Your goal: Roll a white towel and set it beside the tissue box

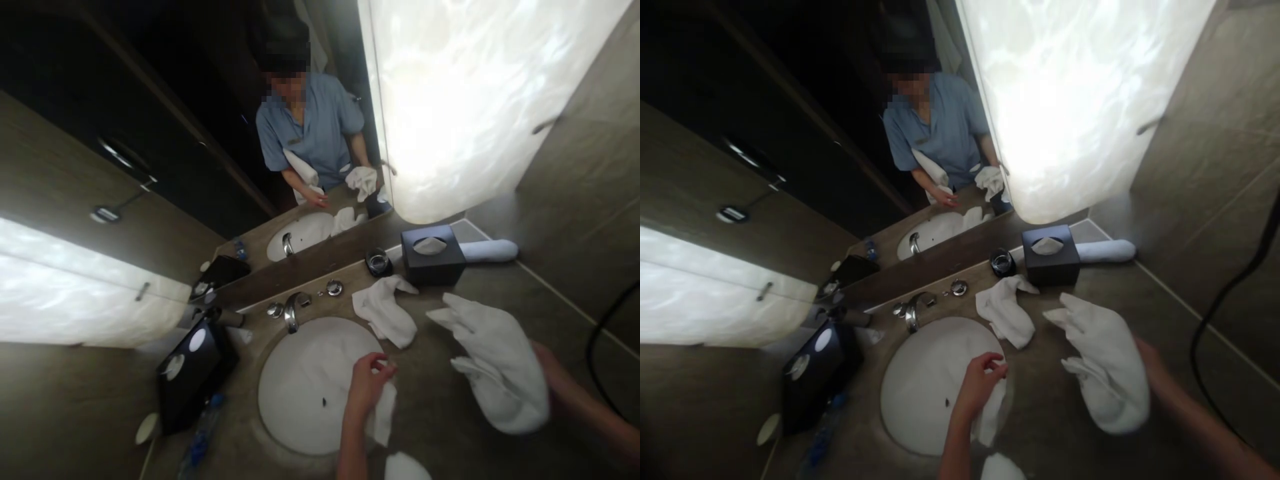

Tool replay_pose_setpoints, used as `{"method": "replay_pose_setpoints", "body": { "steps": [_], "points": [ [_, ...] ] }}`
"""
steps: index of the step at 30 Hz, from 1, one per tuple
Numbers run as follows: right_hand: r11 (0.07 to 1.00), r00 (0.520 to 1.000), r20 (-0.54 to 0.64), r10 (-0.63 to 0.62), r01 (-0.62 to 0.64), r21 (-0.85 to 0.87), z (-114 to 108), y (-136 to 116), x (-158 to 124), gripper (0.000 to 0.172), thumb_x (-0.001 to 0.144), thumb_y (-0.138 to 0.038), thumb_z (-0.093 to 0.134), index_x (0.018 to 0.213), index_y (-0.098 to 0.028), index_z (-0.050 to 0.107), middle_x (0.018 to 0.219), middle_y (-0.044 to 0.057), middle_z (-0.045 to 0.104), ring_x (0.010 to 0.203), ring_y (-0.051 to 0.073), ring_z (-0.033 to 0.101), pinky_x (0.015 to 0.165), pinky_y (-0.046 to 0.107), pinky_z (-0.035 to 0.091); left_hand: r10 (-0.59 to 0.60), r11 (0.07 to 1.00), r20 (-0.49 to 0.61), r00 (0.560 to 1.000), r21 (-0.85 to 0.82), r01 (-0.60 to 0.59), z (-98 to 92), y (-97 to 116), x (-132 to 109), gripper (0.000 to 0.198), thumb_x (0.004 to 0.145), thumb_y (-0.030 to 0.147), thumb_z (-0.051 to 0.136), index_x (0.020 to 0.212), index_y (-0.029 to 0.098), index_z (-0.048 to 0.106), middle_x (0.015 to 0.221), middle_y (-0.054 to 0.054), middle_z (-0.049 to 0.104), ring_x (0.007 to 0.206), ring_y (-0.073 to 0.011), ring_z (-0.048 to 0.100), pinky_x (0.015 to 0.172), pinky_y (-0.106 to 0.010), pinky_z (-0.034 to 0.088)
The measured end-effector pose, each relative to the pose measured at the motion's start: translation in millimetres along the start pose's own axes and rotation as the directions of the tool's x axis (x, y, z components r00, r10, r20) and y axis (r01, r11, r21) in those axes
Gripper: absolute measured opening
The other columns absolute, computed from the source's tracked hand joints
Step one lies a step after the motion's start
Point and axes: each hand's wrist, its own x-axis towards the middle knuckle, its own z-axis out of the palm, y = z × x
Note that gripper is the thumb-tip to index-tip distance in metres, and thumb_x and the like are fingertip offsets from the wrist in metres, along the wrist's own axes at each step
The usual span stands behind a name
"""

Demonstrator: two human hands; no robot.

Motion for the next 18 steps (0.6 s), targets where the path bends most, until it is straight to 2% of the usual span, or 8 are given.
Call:
{"method": "replay_pose_setpoints", "body": {
  "steps": [2, 3, 5, 7, 9, 12, 15, 18],
  "points": [
    [0.991, 0.985, -0.172, -0.007, -0.016, -0.13, -16.4, 2.0, -9.9, 0.049, 0.079, -0.069, 0.043, 0.091, -0.023, 0.055, 0.094, 0.021, 0.063, 0.084, 0.039, 0.062, 0.079, 0.061, 0.051, -0.021, 0.999, -0.046, 0.999, -0.038, 0.019, -1.4, -12.0, -2.5, 0.04, 0.077, 0.033, 0.066, 0.106, 0.007, 0.074, 0.07, -0.004, 0.064, 0.071, -0.0169, 0.059, 0.072, -0.029, 0.042],
    [0.982, 0.979, -0.187, -0.082, 0.047, -0.185, -19.1, 1.1, -14.9, 0.047, 0.083, -0.066, 0.043, 0.097, -0.023, 0.056, 0.1, 0.02, 0.063, 0.089, 0.037, 0.062, 0.084, 0.059, 0.05, -0.028, 0.998, -0.066, 0.997, -0.056, 0.025, -0.9, -16.4, -2.9, 0.038, 0.078, 0.032, 0.064, 0.104, 0.007, 0.074, 0.067, -0.003, 0.061, 0.067, -0.0151, 0.056, 0.069, -0.028, 0.04],
    [0.916, 0.944, -0.062, -0.323, 0.295, -0.273, -12.0, -2.5, -18.4, 0.042, 0.091, -0.058, 0.04, 0.103, -0.023, 0.059, 0.109, 0.015, 0.063, 0.1, 0.031, 0.062, 0.093, 0.052, 0.05, -0.026, 0.997, -0.075, 0.997, -0.08, 0.02, 4.4, -20.7, -2.9, 0.036, 0.08, 0.036, 0.062, 0.096, 0.007, 0.074, 0.062, 0.0, 0.054, 0.061, -0.0117, 0.047, 0.063, -0.026, 0.034],
    [0.787, 0.854, 0.155, -0.497, 0.519, -0.333, 5.6, -6.3, -7.2, 0.043, 0.089, -0.053, 0.044, 0.105, -0.019, 0.065, 0.116, 0.014, 0.065, 0.113, 0.032, 0.059, 0.103, 0.053, 0.046, -0.018, 0.995, -0.047, 0.999, -0.096, 0.013, 16.5, -19.9, -3.0, 0.036, 0.08, 0.041, 0.066, 0.089, 0.007, 0.074, 0.057, 0.003, 0.048, 0.055, -0.009, 0.038, 0.057, -0.025, 0.028],
    [0.718, 0.804, 0.32, -0.502, 0.593, -0.365, 22.3, -10.5, 15.3, 0.043, 0.079, -0.05, 0.053, 0.097, -0.015, 0.069, 0.11, 0.016, 0.068, 0.111, 0.039, 0.06, 0.103, 0.058, 0.043, -0.021, 0.995, 0.006, 1.0, -0.095, 0.022, 34.0, -16.6, -3.6, 0.032, 0.077, 0.038, 0.071, 0.087, 0.008, 0.074, 0.053, 0.005, 0.043, 0.051, -0.008, 0.033, 0.053, -0.025, 0.025],
    [0.722, 0.806, 0.392, -0.444, 0.581, -0.377, 25.3, -21.1, 42.3, 0.034, 0.076, -0.047, 0.054, 0.083, -0.018, 0.07, 0.085, 0.012, 0.07, 0.086, 0.035, 0.066, 0.081, 0.048, 0.052, -0.028, 0.997, 0.042, 0.999, -0.066, 0.031, 64.4, -12.0, -6.2, 0.032, 0.073, 0.024, 0.075, 0.102, 0.01, 0.074, 0.054, 0.007, 0.042, 0.051, -0.0083, 0.036, 0.053, -0.024, 0.027],
    [0.769, 0.861, 0.245, -0.447, 0.509, -0.386, -1.4, -29.3, 25.3, 0.044, 0.091, -0.054, 0.044, 0.095, -0.019, 0.069, 0.085, 0.009, 0.069, 0.078, 0.026, 0.066, 0.072, 0.037, 0.051, -0.027, 0.999, 0.046, 0.999, 0.024, 0.026, 92.9, -10.3, -12.4, 0.042, 0.068, 0.023, 0.083, 0.107, 0.011, 0.072, 0.065, 0.004, 0.056, 0.062, -0.0108, 0.05, 0.06, -0.024, 0.034],
    [0.831, 0.894, -0.032, -0.447, 0.401, -0.386, -35.4, -11.6, -37.5, 0.053, 0.094, -0.065, 0.043, 0.095, -0.017, 0.067, 0.079, 0.008, 0.066, 0.067, 0.021, 0.062, 0.071, 0.034, 0.052, -0.089, 0.987, 0.078, 0.993, 0.141, 0.077, 113.0, -12.2, -22.2, 0.042, 0.087, 0.048, 0.068, 0.08, 0.007, 0.071, 0.067, -0.009, 0.066, 0.067, -0.0184, 0.061, 0.063, -0.029, 0.039]
  ]
}}
